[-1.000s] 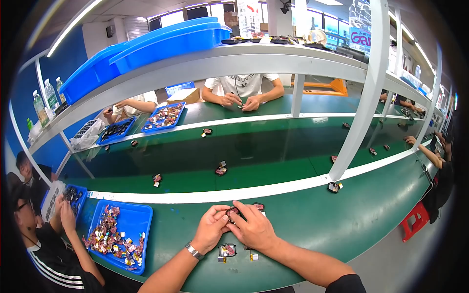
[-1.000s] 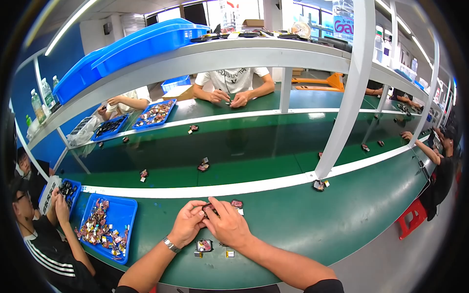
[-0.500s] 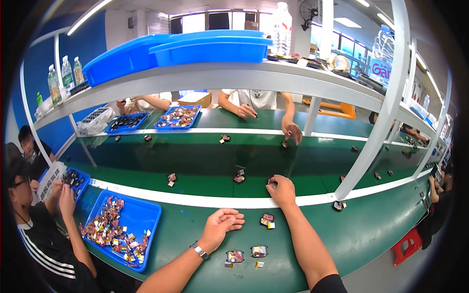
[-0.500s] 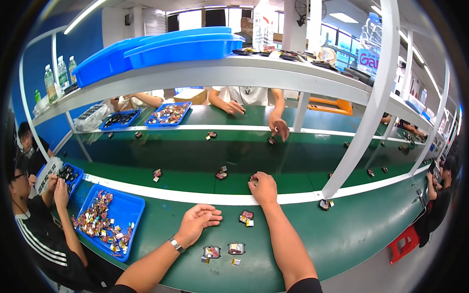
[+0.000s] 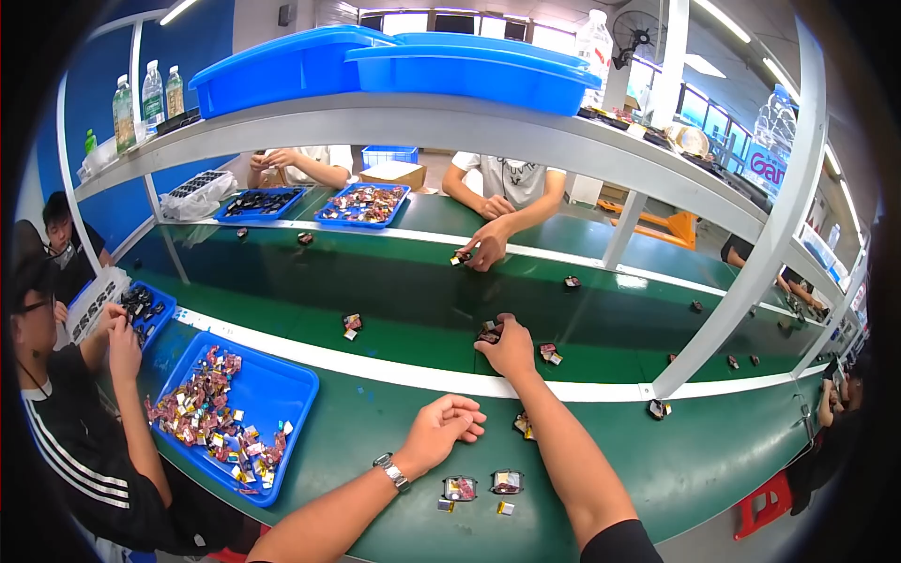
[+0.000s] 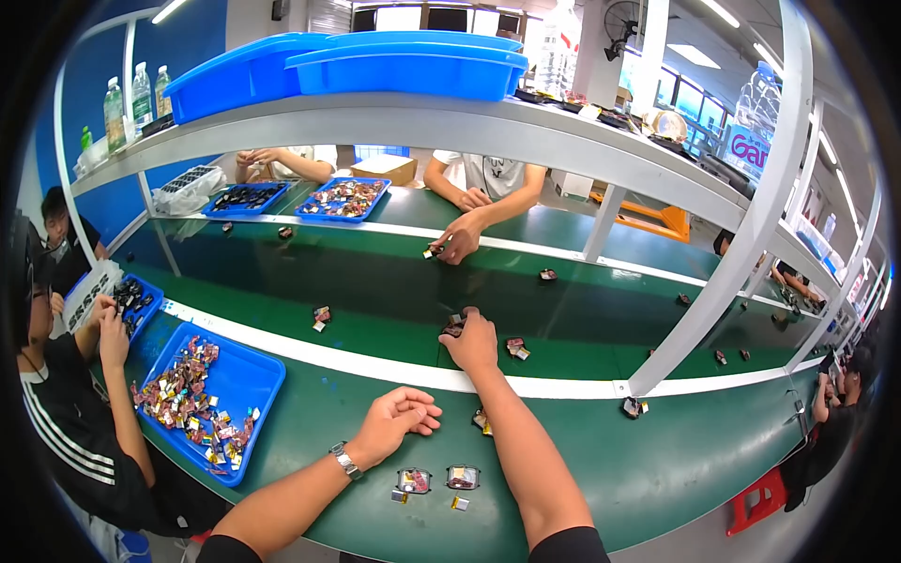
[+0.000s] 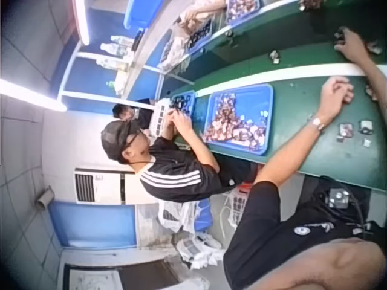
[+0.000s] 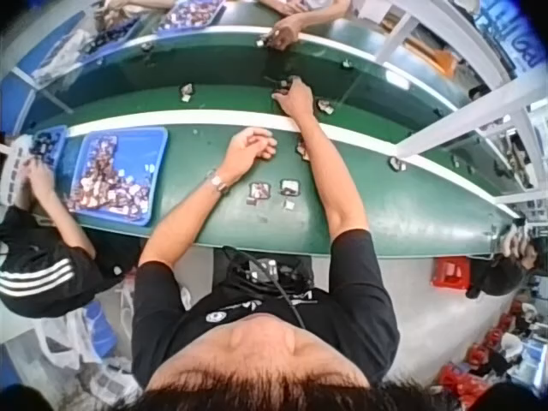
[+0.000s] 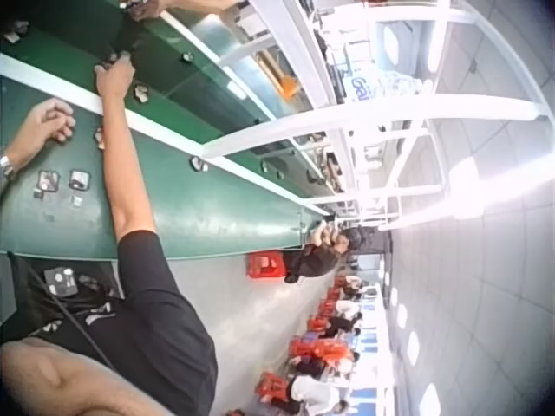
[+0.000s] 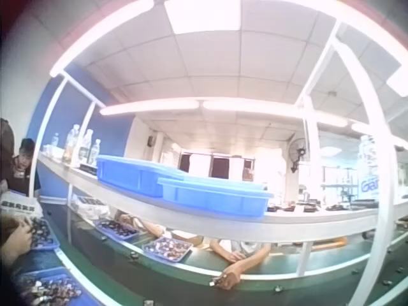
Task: Manually assembling small electronic components on a factory production line.
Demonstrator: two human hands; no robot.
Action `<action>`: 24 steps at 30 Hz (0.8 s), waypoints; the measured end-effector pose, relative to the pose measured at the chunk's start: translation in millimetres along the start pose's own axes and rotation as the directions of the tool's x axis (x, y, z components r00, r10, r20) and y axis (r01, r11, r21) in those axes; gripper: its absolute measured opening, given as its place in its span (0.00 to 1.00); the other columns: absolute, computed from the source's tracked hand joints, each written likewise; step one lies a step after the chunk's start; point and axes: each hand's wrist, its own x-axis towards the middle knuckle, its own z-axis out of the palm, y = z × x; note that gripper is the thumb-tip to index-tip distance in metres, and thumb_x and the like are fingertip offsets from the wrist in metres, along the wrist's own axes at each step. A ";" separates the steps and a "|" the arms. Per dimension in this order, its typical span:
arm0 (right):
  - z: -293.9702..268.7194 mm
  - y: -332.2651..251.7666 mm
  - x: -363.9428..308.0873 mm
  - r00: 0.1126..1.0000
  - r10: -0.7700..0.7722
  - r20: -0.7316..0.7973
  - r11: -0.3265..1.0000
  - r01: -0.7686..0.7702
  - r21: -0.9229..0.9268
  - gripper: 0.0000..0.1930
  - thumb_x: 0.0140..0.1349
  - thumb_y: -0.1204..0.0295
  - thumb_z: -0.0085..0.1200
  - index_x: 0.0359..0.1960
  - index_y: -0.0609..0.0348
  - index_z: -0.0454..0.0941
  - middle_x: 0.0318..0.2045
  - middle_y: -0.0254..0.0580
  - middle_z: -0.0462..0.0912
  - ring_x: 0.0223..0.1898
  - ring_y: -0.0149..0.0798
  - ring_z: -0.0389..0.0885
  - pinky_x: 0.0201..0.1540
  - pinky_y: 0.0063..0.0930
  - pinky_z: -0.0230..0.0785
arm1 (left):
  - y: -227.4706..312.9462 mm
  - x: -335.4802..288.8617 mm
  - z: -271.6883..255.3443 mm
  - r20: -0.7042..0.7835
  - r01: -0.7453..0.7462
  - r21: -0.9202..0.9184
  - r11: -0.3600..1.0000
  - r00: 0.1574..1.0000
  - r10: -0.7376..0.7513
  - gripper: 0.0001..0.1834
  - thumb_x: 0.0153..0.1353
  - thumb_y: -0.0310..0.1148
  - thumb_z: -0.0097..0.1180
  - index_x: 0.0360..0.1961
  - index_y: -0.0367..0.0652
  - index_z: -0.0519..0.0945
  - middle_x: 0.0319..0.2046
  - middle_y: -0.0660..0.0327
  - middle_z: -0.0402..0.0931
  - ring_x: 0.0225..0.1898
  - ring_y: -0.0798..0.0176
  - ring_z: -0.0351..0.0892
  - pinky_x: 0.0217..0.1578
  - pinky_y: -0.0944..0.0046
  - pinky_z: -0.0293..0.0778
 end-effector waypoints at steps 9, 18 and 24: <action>-74.6 -22.1 -60.0 0.882 -0.408 0.236 0.851 0.273 0.449 0.38 0.43 0.74 0.72 0.60 0.56 0.70 0.47 0.37 0.81 0.50 0.35 0.78 0.54 0.32 0.69 | 13.1 -1.6 -15.5 -0.041 0.165 -0.173 0.971 0.984 -0.174 0.16 0.74 0.37 0.41 0.52 0.34 0.71 0.40 0.54 0.79 0.35 0.65 0.81 0.36 0.68 0.78; -130.2 -47.8 -133.1 0.744 -0.562 0.362 0.809 0.402 0.429 0.43 0.44 0.76 0.70 0.66 0.51 0.65 0.52 0.35 0.78 0.57 0.45 0.69 0.64 0.39 0.61 | 13.7 2.3 -20.3 0.407 0.342 -0.145 0.928 0.876 -0.259 0.22 0.75 0.42 0.40 0.57 0.33 0.72 0.41 0.56 0.78 0.35 0.66 0.80 0.34 0.69 0.77; -100.7 -32.5 -150.0 0.947 -0.215 0.240 0.848 0.059 0.526 0.27 0.57 0.77 0.61 0.59 0.60 0.69 0.48 0.43 0.77 0.47 0.32 0.78 0.46 0.27 0.75 | 16.1 -3.9 -8.3 0.213 0.212 -0.236 0.948 0.963 -0.162 0.19 0.73 0.30 0.43 0.60 0.33 0.69 0.46 0.53 0.77 0.40 0.63 0.80 0.44 0.64 0.78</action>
